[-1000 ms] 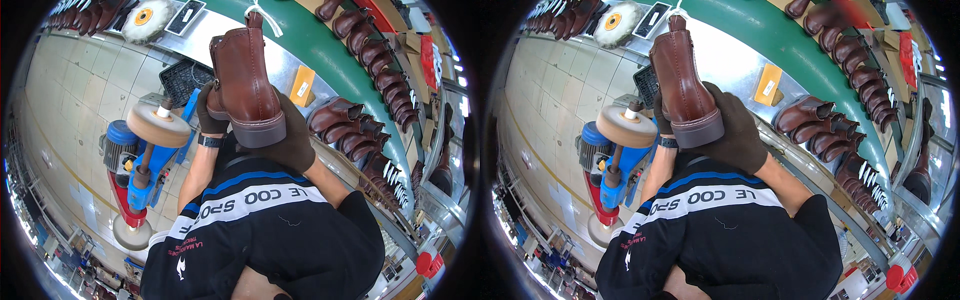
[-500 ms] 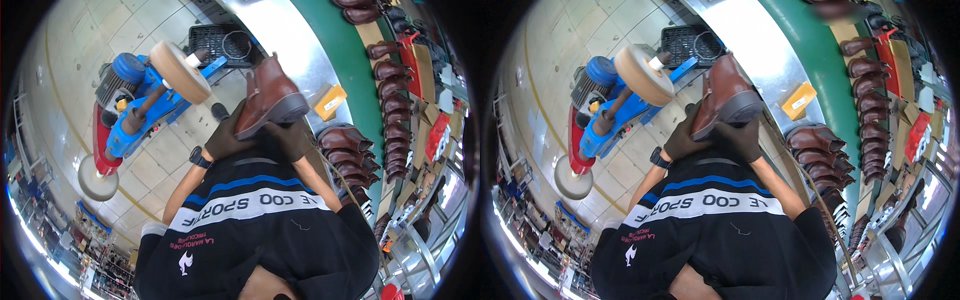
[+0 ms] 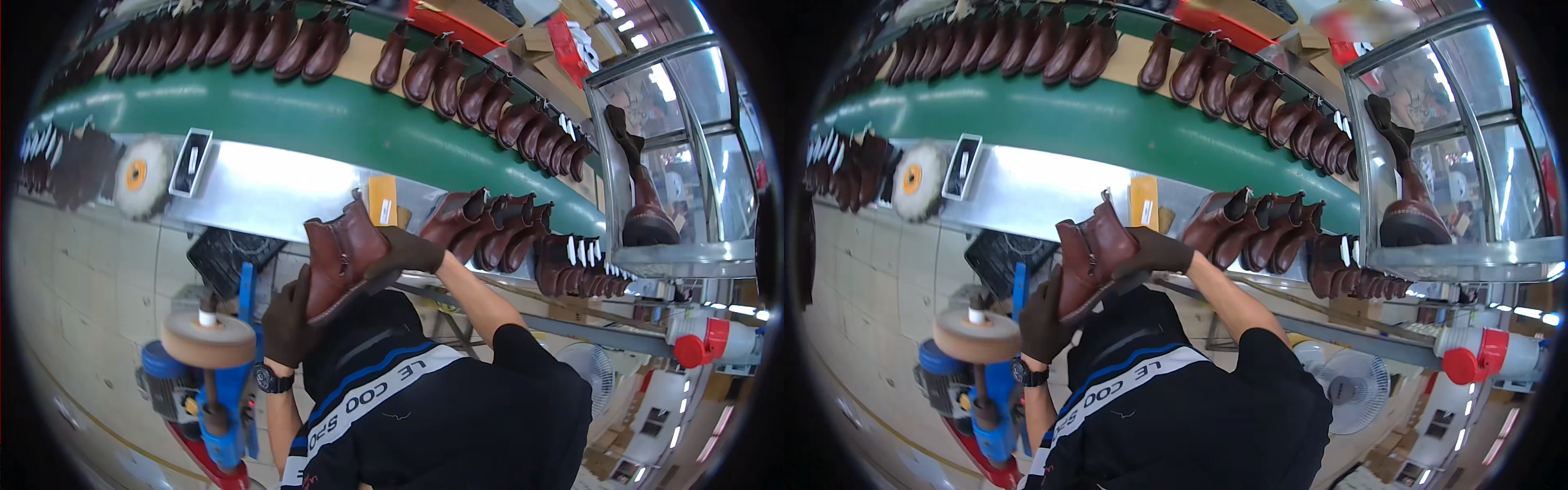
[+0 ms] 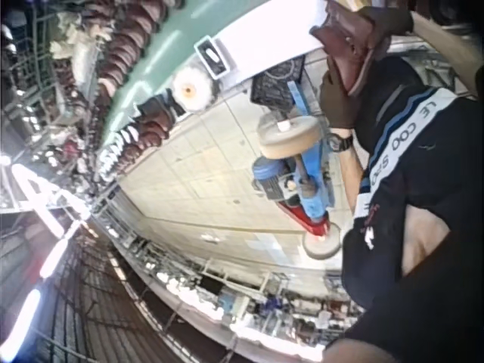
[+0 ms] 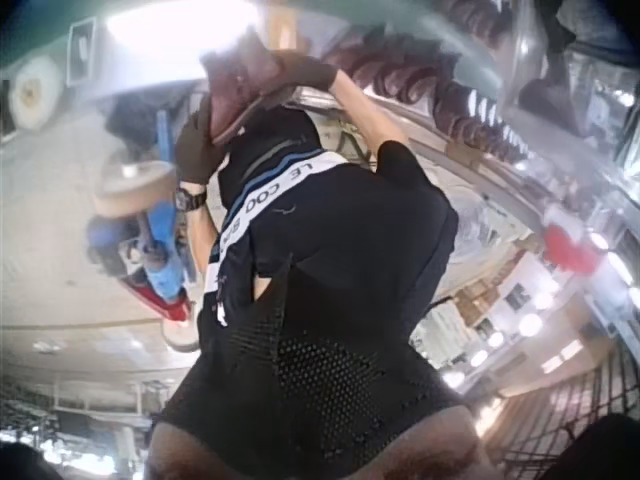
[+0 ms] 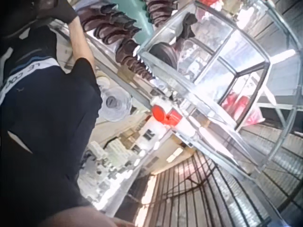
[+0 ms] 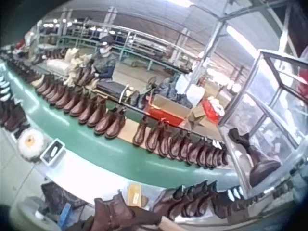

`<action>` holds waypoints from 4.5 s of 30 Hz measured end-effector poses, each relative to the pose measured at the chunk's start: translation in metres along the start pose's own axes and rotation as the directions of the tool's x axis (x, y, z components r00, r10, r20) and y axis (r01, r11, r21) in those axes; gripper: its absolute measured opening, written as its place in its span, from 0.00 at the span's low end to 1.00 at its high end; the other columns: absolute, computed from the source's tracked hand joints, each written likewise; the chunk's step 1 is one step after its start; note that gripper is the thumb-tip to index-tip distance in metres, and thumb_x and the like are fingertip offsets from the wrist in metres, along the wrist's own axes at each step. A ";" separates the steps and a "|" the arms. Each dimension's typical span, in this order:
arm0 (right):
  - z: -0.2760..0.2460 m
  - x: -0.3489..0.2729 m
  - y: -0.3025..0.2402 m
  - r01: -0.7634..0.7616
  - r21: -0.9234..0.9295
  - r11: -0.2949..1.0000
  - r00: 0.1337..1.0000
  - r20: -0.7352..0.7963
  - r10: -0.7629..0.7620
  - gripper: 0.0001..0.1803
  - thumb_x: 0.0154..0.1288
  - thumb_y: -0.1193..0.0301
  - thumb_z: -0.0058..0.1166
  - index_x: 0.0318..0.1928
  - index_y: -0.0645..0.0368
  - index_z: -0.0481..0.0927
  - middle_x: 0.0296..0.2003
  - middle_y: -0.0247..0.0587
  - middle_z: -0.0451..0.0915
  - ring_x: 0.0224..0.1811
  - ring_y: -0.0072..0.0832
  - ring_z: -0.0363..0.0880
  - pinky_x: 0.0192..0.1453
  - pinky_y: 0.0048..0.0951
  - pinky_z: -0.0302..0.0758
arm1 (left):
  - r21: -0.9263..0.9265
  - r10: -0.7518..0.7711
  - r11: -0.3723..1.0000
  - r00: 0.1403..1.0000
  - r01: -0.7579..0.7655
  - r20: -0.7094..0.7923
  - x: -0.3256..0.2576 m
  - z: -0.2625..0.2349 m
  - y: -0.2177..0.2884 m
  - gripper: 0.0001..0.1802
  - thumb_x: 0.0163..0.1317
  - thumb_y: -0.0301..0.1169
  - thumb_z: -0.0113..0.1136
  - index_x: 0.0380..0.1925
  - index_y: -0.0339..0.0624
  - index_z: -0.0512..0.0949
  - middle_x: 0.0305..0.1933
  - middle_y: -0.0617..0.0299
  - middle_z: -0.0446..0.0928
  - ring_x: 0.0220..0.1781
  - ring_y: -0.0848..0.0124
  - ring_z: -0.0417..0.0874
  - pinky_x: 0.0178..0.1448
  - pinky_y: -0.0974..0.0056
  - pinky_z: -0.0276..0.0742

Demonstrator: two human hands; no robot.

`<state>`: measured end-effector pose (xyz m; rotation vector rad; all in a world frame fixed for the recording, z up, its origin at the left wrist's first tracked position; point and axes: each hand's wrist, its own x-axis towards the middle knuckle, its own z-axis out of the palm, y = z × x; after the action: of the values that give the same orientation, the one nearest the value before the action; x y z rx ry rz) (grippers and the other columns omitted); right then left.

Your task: Polishing the leather uppers and soles of boots using a rotating buffer wheel.

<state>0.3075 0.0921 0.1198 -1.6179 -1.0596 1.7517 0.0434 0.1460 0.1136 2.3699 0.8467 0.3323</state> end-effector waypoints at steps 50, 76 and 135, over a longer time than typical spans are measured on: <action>-0.071 0.227 -0.070 0.694 0.018 0.720 0.590 -0.589 -0.553 0.22 0.50 0.72 0.63 0.46 0.63 0.74 0.42 0.39 0.75 0.46 0.28 0.74 0.51 0.31 0.71 | -0.957 -0.683 0.187 0.730 0.222 0.036 0.104 0.037 -0.032 0.30 0.60 0.29 0.55 0.61 0.35 0.60 0.55 0.53 0.70 0.51 0.66 0.76 0.48 0.64 0.77; 0.085 0.058 0.007 -0.198 -0.567 0.799 0.740 0.449 0.502 0.33 0.48 0.68 0.66 0.57 0.59 0.69 0.51 0.37 0.74 0.51 0.24 0.72 0.57 0.26 0.68 | -0.345 -0.695 -0.698 0.710 -0.628 0.115 -0.130 0.148 -0.082 0.38 0.65 0.55 0.34 0.61 0.30 0.57 0.65 0.41 0.59 0.66 0.52 0.61 0.71 0.54 0.51; 0.233 0.094 0.046 -0.455 0.680 0.575 0.887 0.289 0.360 0.21 0.55 0.62 0.52 0.48 0.58 0.72 0.47 0.40 0.75 0.49 0.31 0.75 0.53 0.34 0.72 | -0.519 -0.816 -0.577 0.425 -0.631 0.392 -0.102 0.117 -0.163 0.48 0.59 0.67 0.25 0.64 0.37 0.55 0.66 0.45 0.59 0.67 0.51 0.59 0.71 0.50 0.52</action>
<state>0.0713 0.0974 0.0230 -1.2639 0.0903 2.1930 -0.0674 0.1290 -0.0815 -0.6029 0.7885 1.2953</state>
